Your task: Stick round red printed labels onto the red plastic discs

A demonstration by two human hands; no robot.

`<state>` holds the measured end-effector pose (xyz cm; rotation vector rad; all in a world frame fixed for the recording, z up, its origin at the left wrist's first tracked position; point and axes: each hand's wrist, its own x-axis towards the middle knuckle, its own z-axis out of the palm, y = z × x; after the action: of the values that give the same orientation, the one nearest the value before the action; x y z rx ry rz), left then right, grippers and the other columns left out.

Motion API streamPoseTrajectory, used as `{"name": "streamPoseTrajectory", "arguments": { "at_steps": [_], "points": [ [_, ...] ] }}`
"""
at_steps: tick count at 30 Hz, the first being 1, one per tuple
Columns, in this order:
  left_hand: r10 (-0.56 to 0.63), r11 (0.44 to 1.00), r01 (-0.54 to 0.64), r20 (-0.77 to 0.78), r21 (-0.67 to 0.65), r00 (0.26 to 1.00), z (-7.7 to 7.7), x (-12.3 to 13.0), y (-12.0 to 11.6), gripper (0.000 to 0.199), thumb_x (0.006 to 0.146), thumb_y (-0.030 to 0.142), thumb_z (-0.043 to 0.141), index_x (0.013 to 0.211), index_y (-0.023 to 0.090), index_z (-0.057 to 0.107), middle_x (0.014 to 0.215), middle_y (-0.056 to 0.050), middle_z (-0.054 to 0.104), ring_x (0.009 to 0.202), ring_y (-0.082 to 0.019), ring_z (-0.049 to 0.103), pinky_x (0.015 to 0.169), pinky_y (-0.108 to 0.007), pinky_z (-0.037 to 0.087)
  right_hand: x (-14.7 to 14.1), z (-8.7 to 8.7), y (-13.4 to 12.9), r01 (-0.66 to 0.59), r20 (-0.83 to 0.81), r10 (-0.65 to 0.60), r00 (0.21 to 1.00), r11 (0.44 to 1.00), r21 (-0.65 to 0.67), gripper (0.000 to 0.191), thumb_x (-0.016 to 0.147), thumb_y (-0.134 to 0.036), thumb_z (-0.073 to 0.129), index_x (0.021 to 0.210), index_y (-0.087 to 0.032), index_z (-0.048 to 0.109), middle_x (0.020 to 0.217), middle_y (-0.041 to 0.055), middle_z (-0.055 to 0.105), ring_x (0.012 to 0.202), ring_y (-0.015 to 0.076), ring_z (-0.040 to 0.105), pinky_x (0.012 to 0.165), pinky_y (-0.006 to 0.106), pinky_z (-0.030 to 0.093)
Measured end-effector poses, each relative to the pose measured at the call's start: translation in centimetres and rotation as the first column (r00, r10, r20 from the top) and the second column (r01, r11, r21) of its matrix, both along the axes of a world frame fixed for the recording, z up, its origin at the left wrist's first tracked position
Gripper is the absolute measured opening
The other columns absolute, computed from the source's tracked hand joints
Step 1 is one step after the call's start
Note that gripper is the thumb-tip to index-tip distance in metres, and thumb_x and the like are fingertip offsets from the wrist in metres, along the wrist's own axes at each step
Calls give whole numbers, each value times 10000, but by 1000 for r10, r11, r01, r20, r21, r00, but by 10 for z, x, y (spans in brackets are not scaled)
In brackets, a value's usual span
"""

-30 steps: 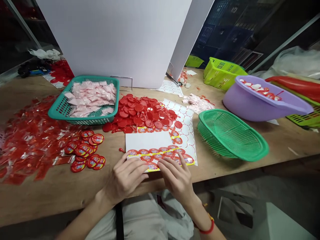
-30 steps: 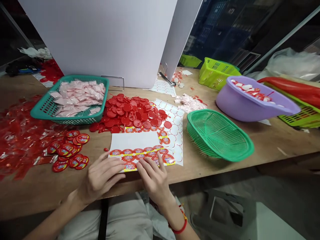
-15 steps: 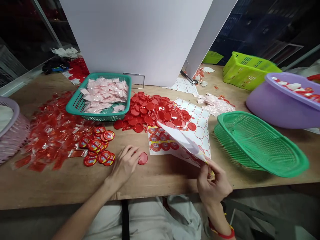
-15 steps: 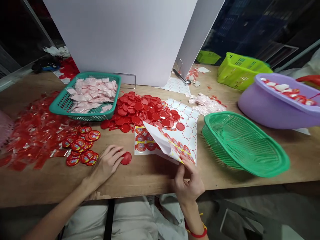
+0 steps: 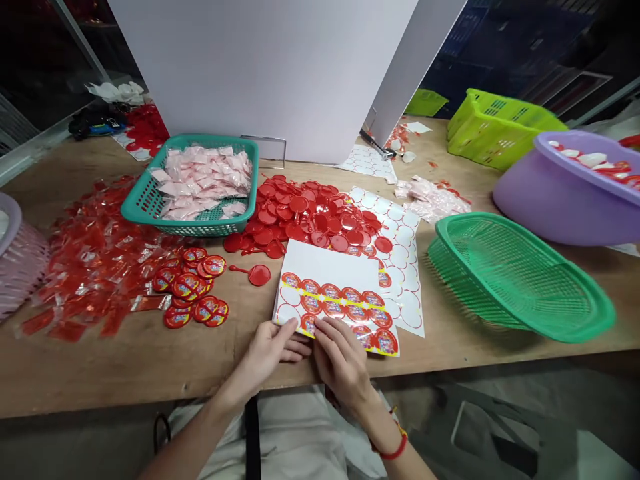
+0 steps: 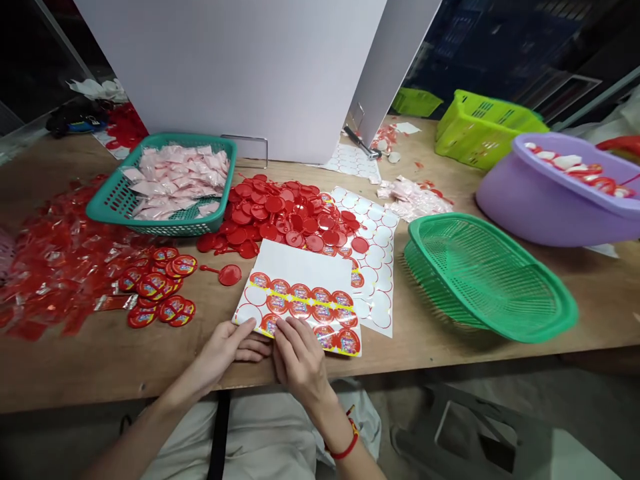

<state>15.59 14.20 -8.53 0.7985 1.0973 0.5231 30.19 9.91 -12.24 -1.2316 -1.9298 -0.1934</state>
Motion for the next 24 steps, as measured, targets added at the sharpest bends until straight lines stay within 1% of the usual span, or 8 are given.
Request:
{"name": "streamPoseTrajectory", "arguments": {
  "at_steps": [2, 6, 9, 11, 13, 16, 19, 24],
  "points": [
    [97, 994, -94, 49, -61, 994, -3, 3, -3, 475, 592, 529, 663, 737, 80, 614, 672, -104, 686, 621, -184, 659, 594, -254, 513, -3, 5, -2, -24, -65, 18, 998, 995, -97, 222, 795, -62, 510, 987, -156, 568, 944, 127, 662, 920, 235, 595, 764, 422, 535],
    [169, 986, -168, 37, -20, 985, -6, 5, 0, 445, 526, 503, 707, 682, 91, 637, 674, -89, 698, 681, -223, 664, 616, -278, 524, -3, 17, -2, -68, -121, 39, 992, 967, -246, 126, 810, -105, 531, 915, -159, 574, 890, 106, 637, 865, 215, 573, 723, 375, 524],
    [151, 988, -151, 5, 24, 989, -9, 6, 1, 402, 517, 498, 704, 608, 113, 633, 631, -62, 697, 676, -228, 667, 638, -285, 533, -2, 26, 1, -69, -52, 56, 997, 951, -302, 102, 833, -116, 499, 880, -151, 582, 831, 98, 629, 769, 195, 560, 644, 336, 507],
    [122, 992, -120, -50, 41, 991, -13, 6, -1, 370, 543, 479, 691, 578, 116, 625, 607, -62, 694, 628, -215, 668, 601, -271, 535, -1, 29, 2, -72, -3, 75, 997, 935, -348, 125, 852, -133, 467, 842, -151, 590, 792, 91, 621, 716, 184, 544, 596, 316, 485],
    [95, 995, -89, -120, 55, 988, -17, 5, -2, 336, 591, 438, 668, 590, 105, 625, 589, -73, 690, 562, -198, 662, 526, -248, 526, 1, 31, 4, -88, 15, 104, 994, 902, -422, 170, 864, -149, 442, 790, -156, 595, 758, 82, 608, 677, 173, 527, 563, 297, 463],
    [79, 995, -68, -184, 67, 980, -22, 4, -4, 265, 655, 346, 630, 665, 82, 627, 584, -90, 689, 518, -182, 656, 453, -216, 503, 4, 30, 7, -139, -21, 149, 989, 846, -514, 193, 858, -148, 441, 748, -164, 599, 739, 71, 598, 662, 164, 519, 561, 284, 448],
    [75, 996, -66, -191, 52, 979, -23, 5, -4, 202, 683, 270, 600, 708, 70, 618, 591, -96, 690, 534, -183, 664, 444, -205, 503, 7, 27, 8, -166, -65, 155, 986, 834, -527, 187, 853, -130, 434, 770, -160, 599, 739, 69, 600, 669, 164, 522, 580, 285, 444],
    [66, 997, -56, -236, 49, 970, -23, 6, -3, 162, 678, 238, 600, 712, 80, 616, 629, -90, 697, 583, -199, 675, 445, -209, 508, 8, 25, 9, -174, -24, 186, 982, 856, -486, 128, 862, -203, 470, 842, -154, 586, 796, 82, 615, 696, 178, 522, 603, 302, 436]
  ]
}}
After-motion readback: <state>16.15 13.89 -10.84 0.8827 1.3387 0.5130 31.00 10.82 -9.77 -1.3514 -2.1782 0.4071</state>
